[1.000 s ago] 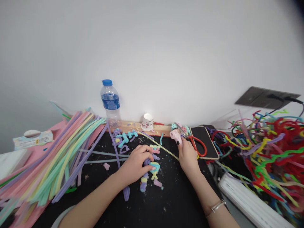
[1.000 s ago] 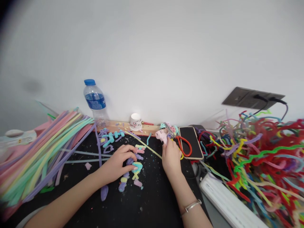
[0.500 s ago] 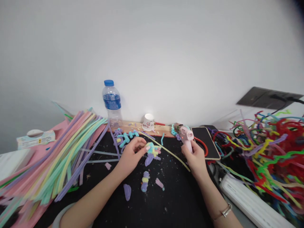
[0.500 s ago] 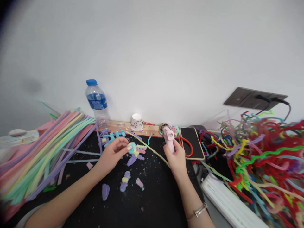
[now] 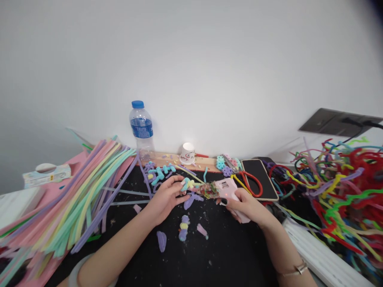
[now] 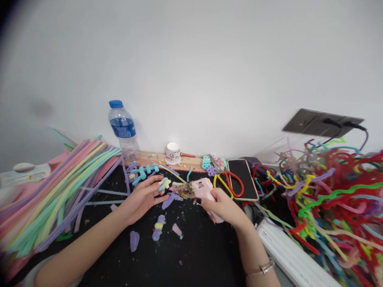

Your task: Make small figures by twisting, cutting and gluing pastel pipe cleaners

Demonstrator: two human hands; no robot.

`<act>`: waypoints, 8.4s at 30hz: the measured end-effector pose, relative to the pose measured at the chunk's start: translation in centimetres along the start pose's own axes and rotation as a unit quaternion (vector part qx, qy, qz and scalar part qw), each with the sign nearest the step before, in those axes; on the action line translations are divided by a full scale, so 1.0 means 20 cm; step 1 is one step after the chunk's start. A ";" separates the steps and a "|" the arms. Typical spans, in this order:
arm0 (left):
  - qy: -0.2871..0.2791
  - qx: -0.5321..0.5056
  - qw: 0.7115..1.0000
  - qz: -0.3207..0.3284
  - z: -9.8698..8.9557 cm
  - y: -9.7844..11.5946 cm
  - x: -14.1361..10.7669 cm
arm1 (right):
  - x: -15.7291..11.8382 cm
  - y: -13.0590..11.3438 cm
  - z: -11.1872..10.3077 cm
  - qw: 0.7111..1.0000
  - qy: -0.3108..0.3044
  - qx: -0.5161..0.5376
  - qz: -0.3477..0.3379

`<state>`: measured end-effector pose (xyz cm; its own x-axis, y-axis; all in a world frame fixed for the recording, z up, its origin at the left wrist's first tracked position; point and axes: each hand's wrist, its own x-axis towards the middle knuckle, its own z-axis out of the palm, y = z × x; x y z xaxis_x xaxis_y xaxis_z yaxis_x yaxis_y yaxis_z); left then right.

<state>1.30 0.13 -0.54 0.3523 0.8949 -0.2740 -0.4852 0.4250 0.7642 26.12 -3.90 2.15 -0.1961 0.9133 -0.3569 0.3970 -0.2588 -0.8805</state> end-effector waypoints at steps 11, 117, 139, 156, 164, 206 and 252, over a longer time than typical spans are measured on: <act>-0.046 -0.048 0.996 -0.062 -0.02 -0.01 0.01 | -0.04 -0.04 0.01 0.996 0.020 -0.059 0.067; -0.053 -0.019 0.996 -0.074 -0.02 0.00 0.01 | -0.02 -0.04 0.05 0.994 -0.050 -0.061 0.073; -0.058 -0.004 0.996 -0.066 -0.02 0.00 0.00 | 0.06 0.00 -0.01 0.920 0.258 -0.244 -0.166; -0.110 0.331 0.932 0.101 0.04 -0.05 -0.02 | 0.08 0.02 0.07 0.827 0.386 -0.334 -0.236; -0.104 0.330 0.932 0.109 0.06 -0.05 -0.04 | 0.05 -0.07 0.28 0.971 0.084 -0.130 -0.182; -0.049 0.614 0.754 0.227 0.01 -0.05 -0.01 | 0.12 -0.01 0.33 0.925 0.192 -0.310 -0.102; -0.056 0.584 0.786 0.195 0.01 -0.04 -0.02 | 0.06 -0.01 0.36 0.902 0.091 -0.293 -0.302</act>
<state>1.75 -0.50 -0.85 0.4581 0.8810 0.1179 0.4686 -0.3521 0.8102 19.31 -5.03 -0.35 -0.4056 0.8827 0.2372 0.6844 0.4653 -0.5613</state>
